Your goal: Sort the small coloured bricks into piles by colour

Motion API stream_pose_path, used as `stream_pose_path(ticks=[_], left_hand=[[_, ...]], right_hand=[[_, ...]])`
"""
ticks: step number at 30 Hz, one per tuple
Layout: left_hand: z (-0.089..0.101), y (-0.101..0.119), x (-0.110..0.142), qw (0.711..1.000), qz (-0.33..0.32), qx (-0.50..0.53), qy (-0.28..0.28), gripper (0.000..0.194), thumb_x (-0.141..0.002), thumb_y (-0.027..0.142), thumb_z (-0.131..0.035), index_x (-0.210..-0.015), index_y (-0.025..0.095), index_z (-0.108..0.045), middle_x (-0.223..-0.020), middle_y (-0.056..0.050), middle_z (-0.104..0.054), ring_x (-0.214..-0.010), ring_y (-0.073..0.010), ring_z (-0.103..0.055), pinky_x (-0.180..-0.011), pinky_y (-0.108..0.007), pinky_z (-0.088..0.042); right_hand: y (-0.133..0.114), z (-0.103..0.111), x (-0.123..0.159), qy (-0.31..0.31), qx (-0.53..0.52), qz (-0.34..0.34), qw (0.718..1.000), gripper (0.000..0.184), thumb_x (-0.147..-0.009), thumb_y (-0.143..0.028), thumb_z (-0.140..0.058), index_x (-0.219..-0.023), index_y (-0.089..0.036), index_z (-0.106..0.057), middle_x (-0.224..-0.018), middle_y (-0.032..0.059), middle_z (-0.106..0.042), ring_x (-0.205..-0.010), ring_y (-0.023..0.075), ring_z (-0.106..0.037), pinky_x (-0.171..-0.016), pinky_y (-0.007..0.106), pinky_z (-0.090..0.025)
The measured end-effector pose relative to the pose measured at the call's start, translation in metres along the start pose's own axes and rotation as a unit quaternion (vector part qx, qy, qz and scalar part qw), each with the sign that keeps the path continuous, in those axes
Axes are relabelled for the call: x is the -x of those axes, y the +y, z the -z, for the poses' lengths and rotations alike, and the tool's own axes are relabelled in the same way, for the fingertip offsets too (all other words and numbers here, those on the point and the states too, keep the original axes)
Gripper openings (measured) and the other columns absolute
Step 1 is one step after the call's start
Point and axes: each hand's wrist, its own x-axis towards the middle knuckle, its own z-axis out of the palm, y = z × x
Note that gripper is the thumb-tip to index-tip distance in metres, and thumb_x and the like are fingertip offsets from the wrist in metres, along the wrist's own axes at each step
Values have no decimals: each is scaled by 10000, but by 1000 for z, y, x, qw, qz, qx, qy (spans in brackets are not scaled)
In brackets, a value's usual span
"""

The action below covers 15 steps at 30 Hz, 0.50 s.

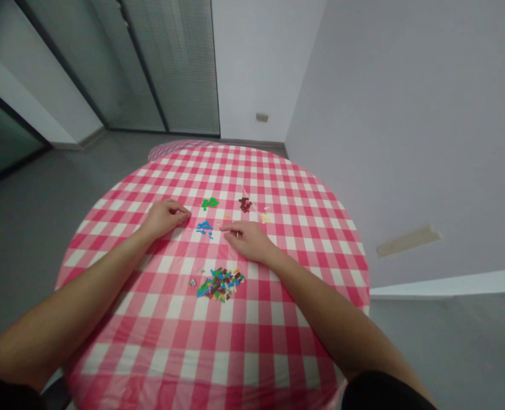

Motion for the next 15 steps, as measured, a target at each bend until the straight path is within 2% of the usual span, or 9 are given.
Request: stream_pose_path(ticks=[3,9,15], left_hand=[[0,0,0,1000,7,5,-1,274,-756,431,-650,-822,234,-830,-905,-57,-750,-828,-223,-643,-715,-309,-467],[0,0,0,1000,6,1,-3,277,-754,435,-656,-840,240,-833,-957,-59,-753,-894,-239,-650,-770,-320,-489],[2,3,2,1000,9,0,-2,278,-753,407,-656,-883,244,-841,-996,-59,-755,-907,-242,-661,-772,-325,-509]], right_hand=[[-4,2,1,-50,19,21,998,275,-929,-195,-586,-1127,-182,-778,-987,88,-775,-805,169,-686,-739,294,-521],[-15,13,5,-200,37,75,976,214,-931,-178,-609,-1034,-182,-796,-1003,82,-778,-861,167,-698,-787,279,-520],[-19,21,8,-284,39,70,956,183,-861,-135,-679,-985,-168,-809,-899,56,-777,-766,148,-689,-703,244,-491]])
